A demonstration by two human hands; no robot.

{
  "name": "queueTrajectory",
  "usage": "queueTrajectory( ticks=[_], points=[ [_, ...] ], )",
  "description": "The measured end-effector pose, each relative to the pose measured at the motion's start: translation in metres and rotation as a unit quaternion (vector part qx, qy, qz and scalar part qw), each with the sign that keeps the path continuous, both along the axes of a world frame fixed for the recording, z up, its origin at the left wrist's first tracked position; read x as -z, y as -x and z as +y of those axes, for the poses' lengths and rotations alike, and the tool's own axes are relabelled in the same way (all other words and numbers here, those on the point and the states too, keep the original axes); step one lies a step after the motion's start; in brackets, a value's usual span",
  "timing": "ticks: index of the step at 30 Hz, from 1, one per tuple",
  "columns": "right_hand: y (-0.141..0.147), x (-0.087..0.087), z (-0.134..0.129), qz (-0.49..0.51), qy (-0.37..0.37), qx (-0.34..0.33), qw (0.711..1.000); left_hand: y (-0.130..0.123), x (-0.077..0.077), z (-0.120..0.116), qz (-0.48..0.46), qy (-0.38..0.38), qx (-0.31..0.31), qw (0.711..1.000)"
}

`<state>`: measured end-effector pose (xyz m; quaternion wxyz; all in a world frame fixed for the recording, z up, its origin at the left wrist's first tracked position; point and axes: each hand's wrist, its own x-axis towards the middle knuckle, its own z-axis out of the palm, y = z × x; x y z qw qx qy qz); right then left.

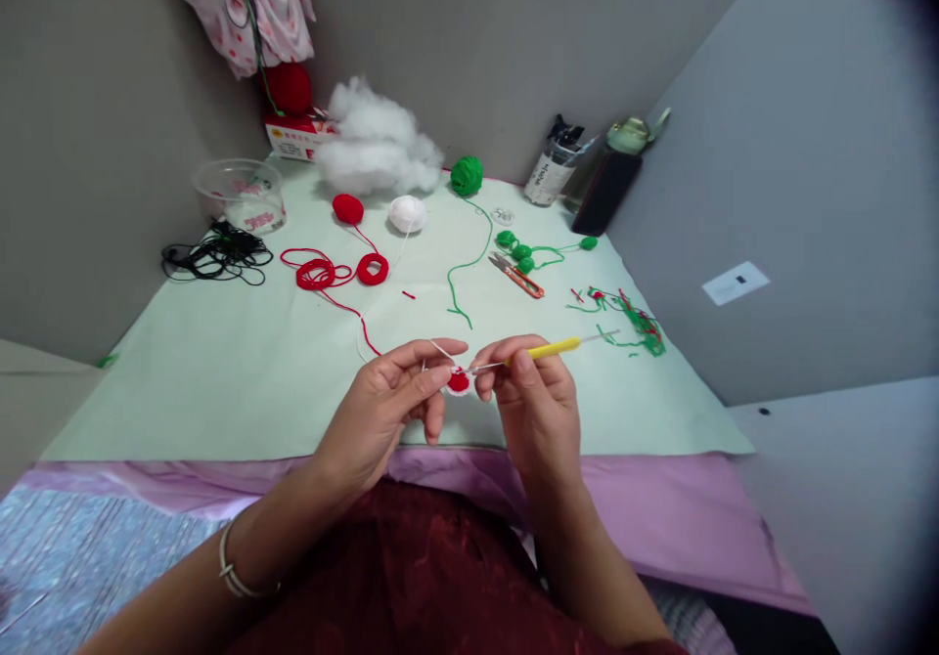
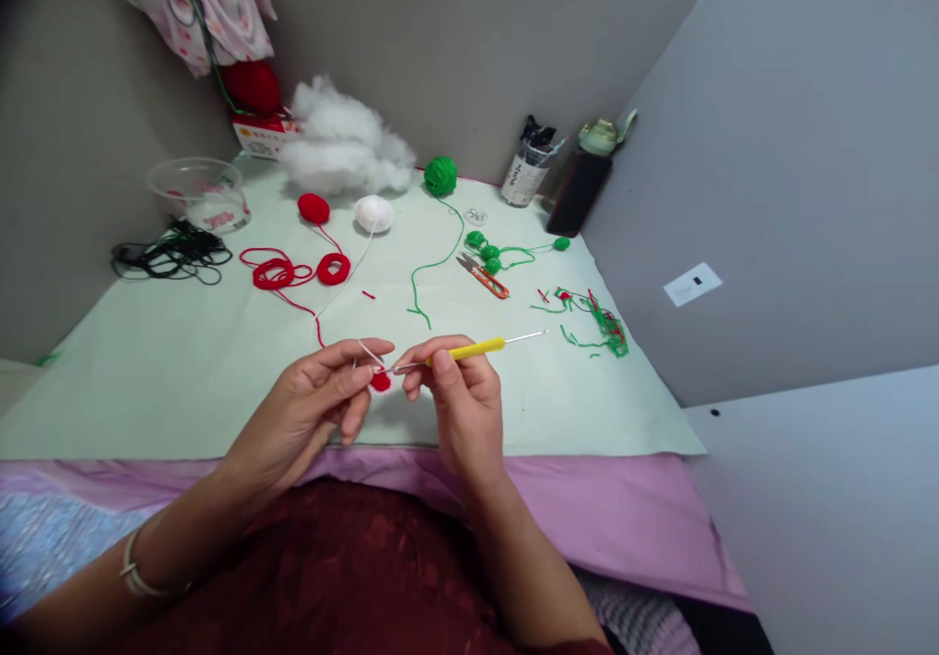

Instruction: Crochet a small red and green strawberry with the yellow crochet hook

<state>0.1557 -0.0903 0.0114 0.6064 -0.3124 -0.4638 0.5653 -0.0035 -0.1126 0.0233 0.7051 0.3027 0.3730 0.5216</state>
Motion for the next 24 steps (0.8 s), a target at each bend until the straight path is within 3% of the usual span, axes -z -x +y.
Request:
queueTrajectory(
  ticks=[7,12,19,24],
  points=[
    [-0.003,0.003,-0.011,-0.089,-0.111,0.051,0.989,0.001,0.007,-0.003,0.052,-0.057,-0.025,0.997],
    [-0.002,0.003,-0.013,-0.089,-0.118,0.046,0.988,0.002,0.008,-0.002,0.092,-0.098,-0.029,0.991],
    [-0.004,0.002,-0.014,-0.175,-0.172,0.044,0.969,0.005,0.005,-0.002,0.169,-0.15,-0.062,0.972],
    [-0.005,0.005,-0.016,-0.257,-0.288,0.092,0.918,0.002,0.007,-0.004,0.174,-0.153,-0.086,0.969]
  ],
)
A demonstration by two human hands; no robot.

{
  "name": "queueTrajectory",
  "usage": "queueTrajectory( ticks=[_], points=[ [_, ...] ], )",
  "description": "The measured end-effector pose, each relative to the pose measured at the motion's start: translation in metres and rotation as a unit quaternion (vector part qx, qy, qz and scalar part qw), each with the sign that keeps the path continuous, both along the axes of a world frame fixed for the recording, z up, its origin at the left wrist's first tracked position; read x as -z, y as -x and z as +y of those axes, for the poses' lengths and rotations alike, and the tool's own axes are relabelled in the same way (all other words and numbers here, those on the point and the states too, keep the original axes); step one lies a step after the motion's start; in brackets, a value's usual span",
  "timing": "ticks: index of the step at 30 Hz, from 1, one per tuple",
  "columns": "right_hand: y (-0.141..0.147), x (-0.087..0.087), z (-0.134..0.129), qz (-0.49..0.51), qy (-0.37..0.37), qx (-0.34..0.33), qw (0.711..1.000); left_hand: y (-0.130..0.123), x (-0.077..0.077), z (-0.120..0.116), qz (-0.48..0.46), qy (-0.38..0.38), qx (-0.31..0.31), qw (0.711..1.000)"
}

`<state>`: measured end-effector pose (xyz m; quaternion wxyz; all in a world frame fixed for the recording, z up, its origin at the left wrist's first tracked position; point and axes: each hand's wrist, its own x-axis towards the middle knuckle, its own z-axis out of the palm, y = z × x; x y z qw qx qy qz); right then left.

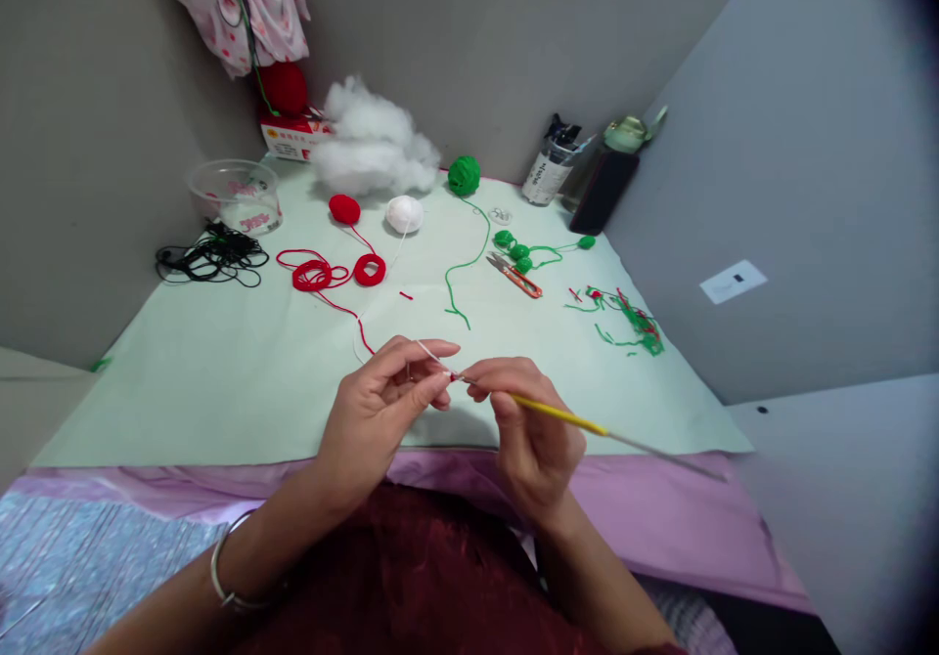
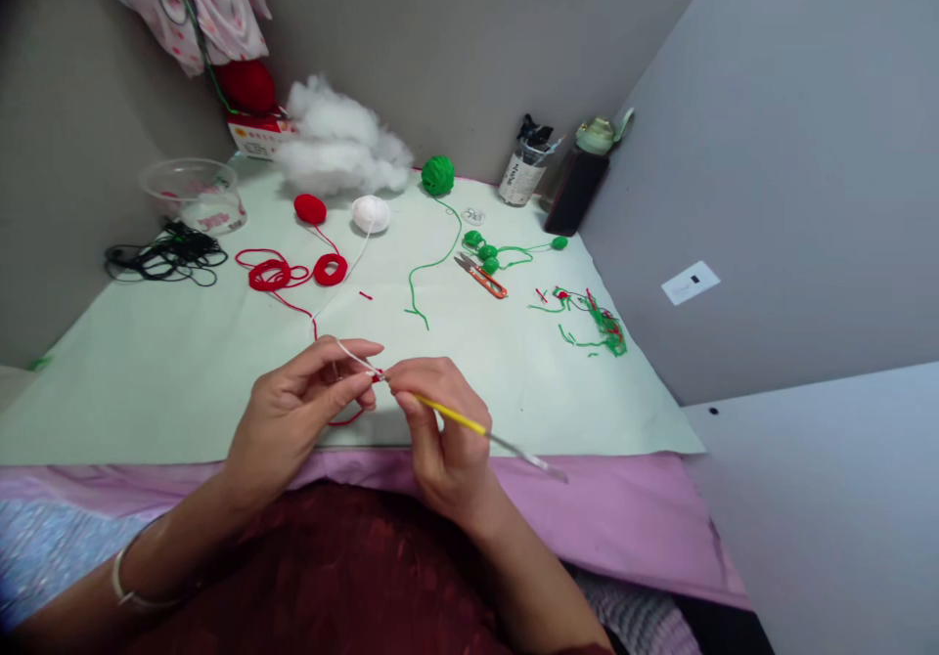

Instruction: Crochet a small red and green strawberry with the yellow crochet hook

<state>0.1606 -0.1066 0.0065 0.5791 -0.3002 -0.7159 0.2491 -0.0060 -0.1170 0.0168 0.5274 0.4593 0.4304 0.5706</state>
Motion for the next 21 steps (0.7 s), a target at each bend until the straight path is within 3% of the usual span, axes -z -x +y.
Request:
queueTrajectory(
  ticks=[8,13,15,18,21],
  points=[
    [0.002,0.012,0.005,-0.037,-0.097,0.042,0.994,-0.003,0.007,0.005,-0.067,0.061,0.032,0.995],
    [0.003,0.017,0.001,-0.199,-0.196,0.117,0.953,-0.007,0.008,0.001,-0.118,0.097,0.022,0.988],
    [0.002,0.017,-0.001,-0.22,-0.211,0.131,0.944,-0.007,0.007,-0.001,-0.149,0.107,0.038,0.982],
    [0.001,0.015,-0.001,-0.175,-0.174,0.111,0.963,-0.003,0.004,-0.001,-0.218,0.16,0.098,0.958],
    [0.0,0.008,0.002,-0.036,-0.044,0.057,0.997,0.002,0.002,0.003,-0.249,0.196,0.117,0.941]
  ],
)
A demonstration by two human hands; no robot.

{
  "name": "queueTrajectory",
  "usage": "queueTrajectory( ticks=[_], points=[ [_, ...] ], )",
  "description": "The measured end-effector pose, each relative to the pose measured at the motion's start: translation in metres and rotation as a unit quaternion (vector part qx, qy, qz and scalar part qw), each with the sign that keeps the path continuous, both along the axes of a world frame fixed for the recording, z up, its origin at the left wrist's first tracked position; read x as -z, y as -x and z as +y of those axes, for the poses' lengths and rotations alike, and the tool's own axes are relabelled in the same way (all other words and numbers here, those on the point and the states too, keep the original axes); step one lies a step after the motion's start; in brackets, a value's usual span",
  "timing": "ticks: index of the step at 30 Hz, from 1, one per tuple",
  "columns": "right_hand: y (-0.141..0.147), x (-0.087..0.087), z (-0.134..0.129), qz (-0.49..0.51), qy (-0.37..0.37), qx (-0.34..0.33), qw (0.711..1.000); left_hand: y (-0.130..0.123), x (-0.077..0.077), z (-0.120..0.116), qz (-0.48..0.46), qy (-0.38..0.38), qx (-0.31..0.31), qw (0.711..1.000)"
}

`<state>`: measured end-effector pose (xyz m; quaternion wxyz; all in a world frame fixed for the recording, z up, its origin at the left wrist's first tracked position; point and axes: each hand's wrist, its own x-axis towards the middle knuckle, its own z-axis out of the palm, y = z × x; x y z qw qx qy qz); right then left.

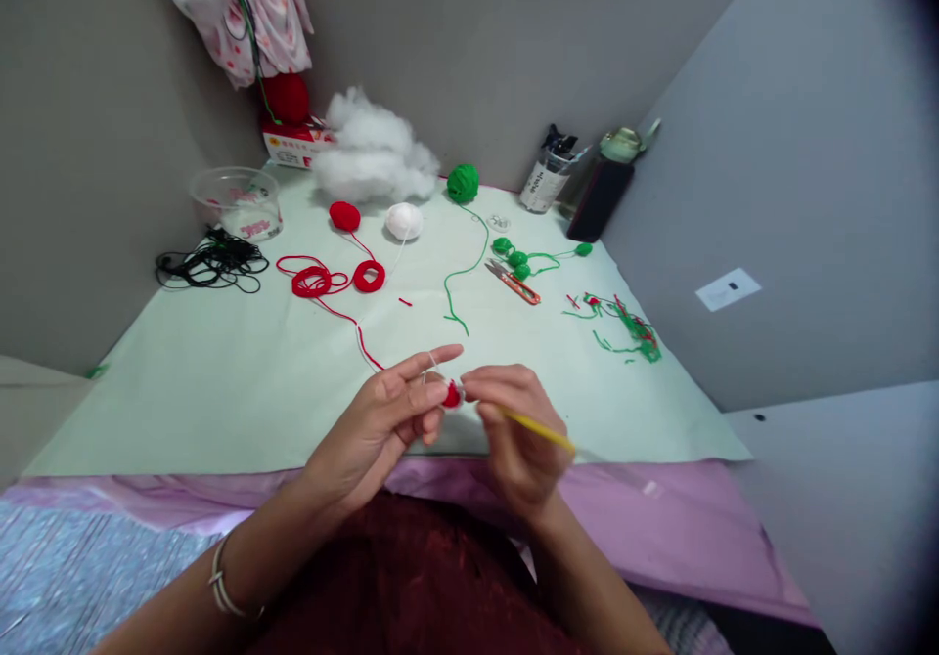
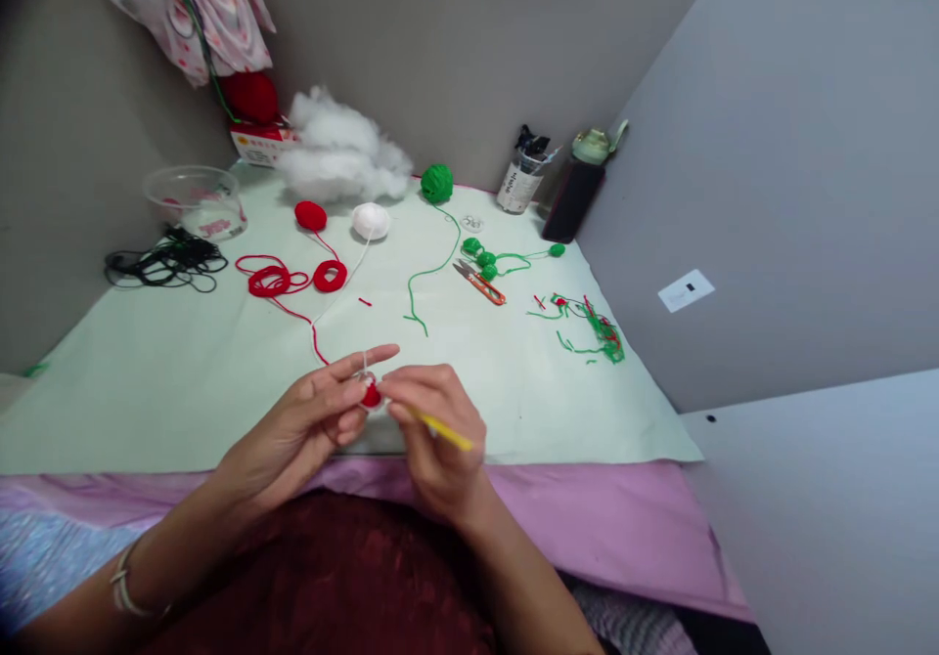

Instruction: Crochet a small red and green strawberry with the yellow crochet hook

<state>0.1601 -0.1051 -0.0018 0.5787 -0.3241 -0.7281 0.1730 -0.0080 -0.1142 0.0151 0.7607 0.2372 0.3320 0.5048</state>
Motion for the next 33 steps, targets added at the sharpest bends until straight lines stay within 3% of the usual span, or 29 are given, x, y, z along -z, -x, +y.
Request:
queueTrajectory(
  ticks=[3,5,12,16,21,24,29,33],
  points=[
    [0.002,-0.006,0.004,0.161,0.129,-0.064,0.976,0.001,-0.004,0.003,0.026,-0.026,-0.043,0.998],
    [0.005,-0.007,0.005,0.203,0.171,-0.099,0.959,-0.002,-0.005,0.002,0.05,-0.053,-0.05,0.996],
    [0.009,-0.004,0.003,0.131,0.149,-0.068,0.978,-0.009,-0.004,0.0,0.073,-0.078,-0.058,0.993],
    [0.006,-0.002,0.003,0.157,0.164,-0.095,0.969,-0.004,-0.006,0.0,0.038,-0.036,-0.007,0.999],
    [0.001,-0.007,0.012,0.287,0.257,-0.154,0.91,0.006,-0.005,0.002,-0.051,-0.005,0.094,0.994],
    [0.002,-0.009,0.014,0.302,0.303,-0.182,0.886,0.003,-0.002,0.002,-0.037,-0.034,0.09,0.995],
    [0.007,-0.004,0.009,0.214,0.246,-0.129,0.937,-0.005,0.003,-0.001,0.087,-0.085,-0.019,0.992],
    [0.009,-0.002,0.004,0.176,0.229,-0.097,0.952,-0.006,0.004,-0.001,0.113,-0.095,-0.051,0.988]
  ],
)
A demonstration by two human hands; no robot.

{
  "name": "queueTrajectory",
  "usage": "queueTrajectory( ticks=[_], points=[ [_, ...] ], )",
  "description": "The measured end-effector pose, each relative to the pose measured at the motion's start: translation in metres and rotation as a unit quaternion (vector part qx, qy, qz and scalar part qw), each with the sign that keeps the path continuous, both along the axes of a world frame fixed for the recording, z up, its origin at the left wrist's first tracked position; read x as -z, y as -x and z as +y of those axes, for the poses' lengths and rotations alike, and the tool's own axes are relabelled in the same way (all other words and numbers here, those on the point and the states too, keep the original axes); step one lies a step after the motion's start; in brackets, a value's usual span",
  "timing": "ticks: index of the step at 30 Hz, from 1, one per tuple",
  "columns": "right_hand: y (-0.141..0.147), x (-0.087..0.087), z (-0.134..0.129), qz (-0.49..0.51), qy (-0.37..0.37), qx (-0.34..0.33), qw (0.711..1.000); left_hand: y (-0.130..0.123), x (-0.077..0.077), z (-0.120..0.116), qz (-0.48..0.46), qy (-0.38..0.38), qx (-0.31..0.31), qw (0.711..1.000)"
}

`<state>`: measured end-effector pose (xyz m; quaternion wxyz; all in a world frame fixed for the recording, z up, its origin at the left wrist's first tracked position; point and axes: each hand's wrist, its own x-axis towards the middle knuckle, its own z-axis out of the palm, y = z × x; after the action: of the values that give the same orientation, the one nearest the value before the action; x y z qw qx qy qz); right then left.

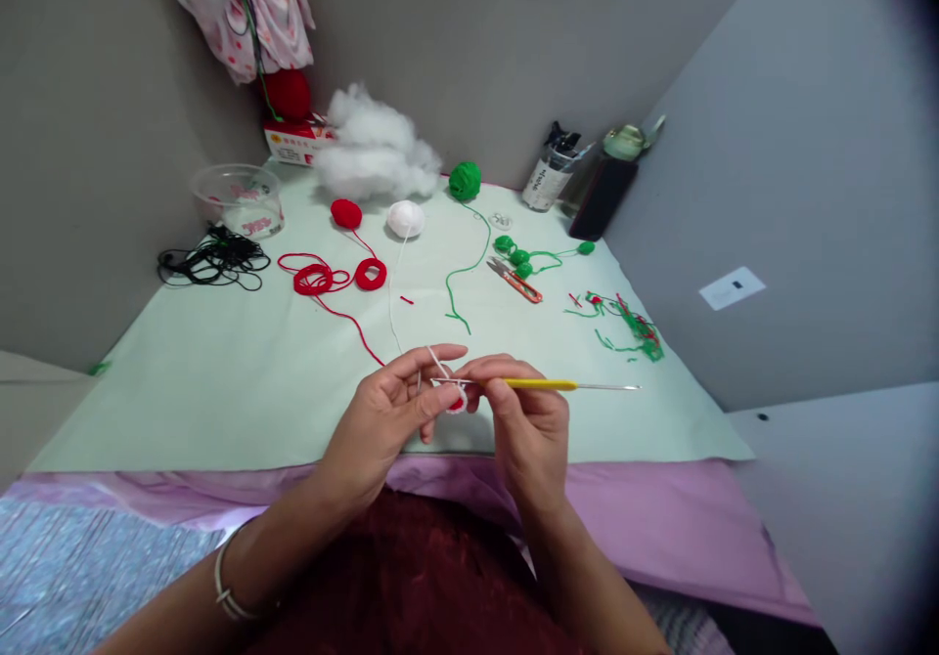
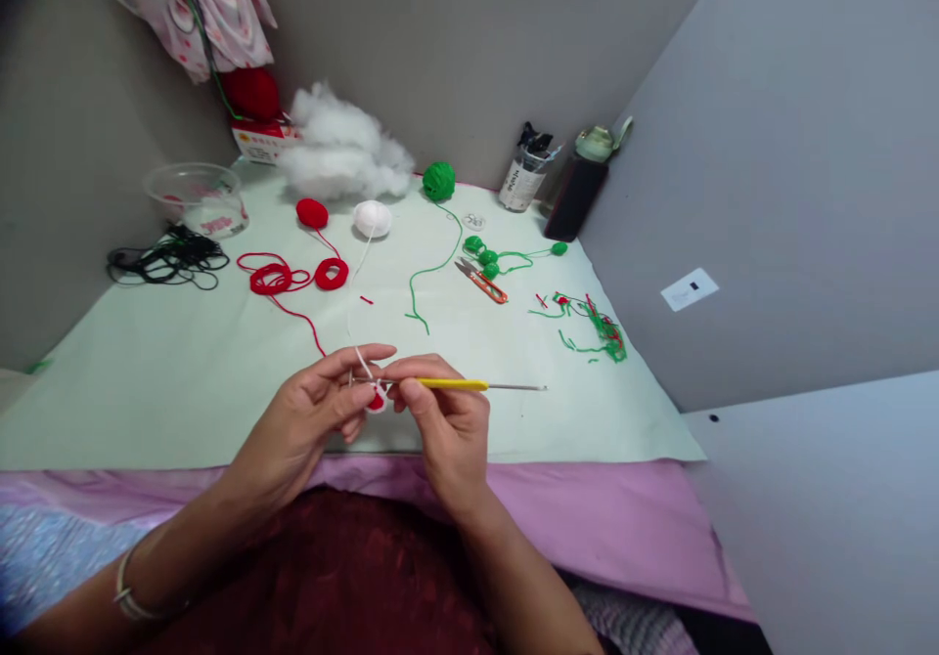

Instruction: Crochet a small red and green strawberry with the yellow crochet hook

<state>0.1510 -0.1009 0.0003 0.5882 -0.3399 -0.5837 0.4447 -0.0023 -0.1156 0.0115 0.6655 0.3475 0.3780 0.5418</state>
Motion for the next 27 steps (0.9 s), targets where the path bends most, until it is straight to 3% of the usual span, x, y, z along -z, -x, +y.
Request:
queueTrajectory(
  ticks=[3,6,9,11,15,18,20,22,24,27],
  points=[
    [0.003,0.002,0.0,-0.002,-0.018,0.005,1.0,-0.005,0.0,-0.001,0.004,0.001,-0.026,1.0],
    [0.004,0.004,0.004,0.038,0.015,-0.015,0.999,-0.007,-0.002,-0.001,0.036,0.007,-0.033,0.999],
    [-0.003,0.002,0.009,0.107,0.092,-0.074,0.987,0.01,-0.011,0.005,0.099,-0.016,0.078,0.992],
    [-0.014,0.0,0.011,0.152,0.123,-0.135,0.971,0.035,-0.019,0.012,0.161,-0.059,0.152,0.973],
    [-0.036,-0.001,0.01,0.241,0.055,-0.285,0.926,0.095,-0.031,0.03,0.337,-0.136,0.163,0.917],
    [-0.046,0.003,0.009,0.257,-0.024,-0.411,0.874,0.112,-0.027,0.048,0.496,-0.134,0.094,0.853],
    [-0.048,0.004,0.008,0.218,-0.001,-0.404,0.889,0.102,-0.02,0.065,0.591,-0.209,0.04,0.778],
    [-0.047,0.004,0.007,0.159,0.067,-0.331,0.928,0.079,-0.012,0.086,0.626,-0.306,0.062,0.715],
    [-0.043,0.001,0.007,0.115,0.13,-0.265,0.949,0.051,-0.004,0.108,0.625,-0.332,0.089,0.701],
    [-0.036,-0.004,0.009,0.098,0.207,-0.226,0.947,0.013,0.009,0.137,0.625,-0.353,0.111,0.688]
  ],
)
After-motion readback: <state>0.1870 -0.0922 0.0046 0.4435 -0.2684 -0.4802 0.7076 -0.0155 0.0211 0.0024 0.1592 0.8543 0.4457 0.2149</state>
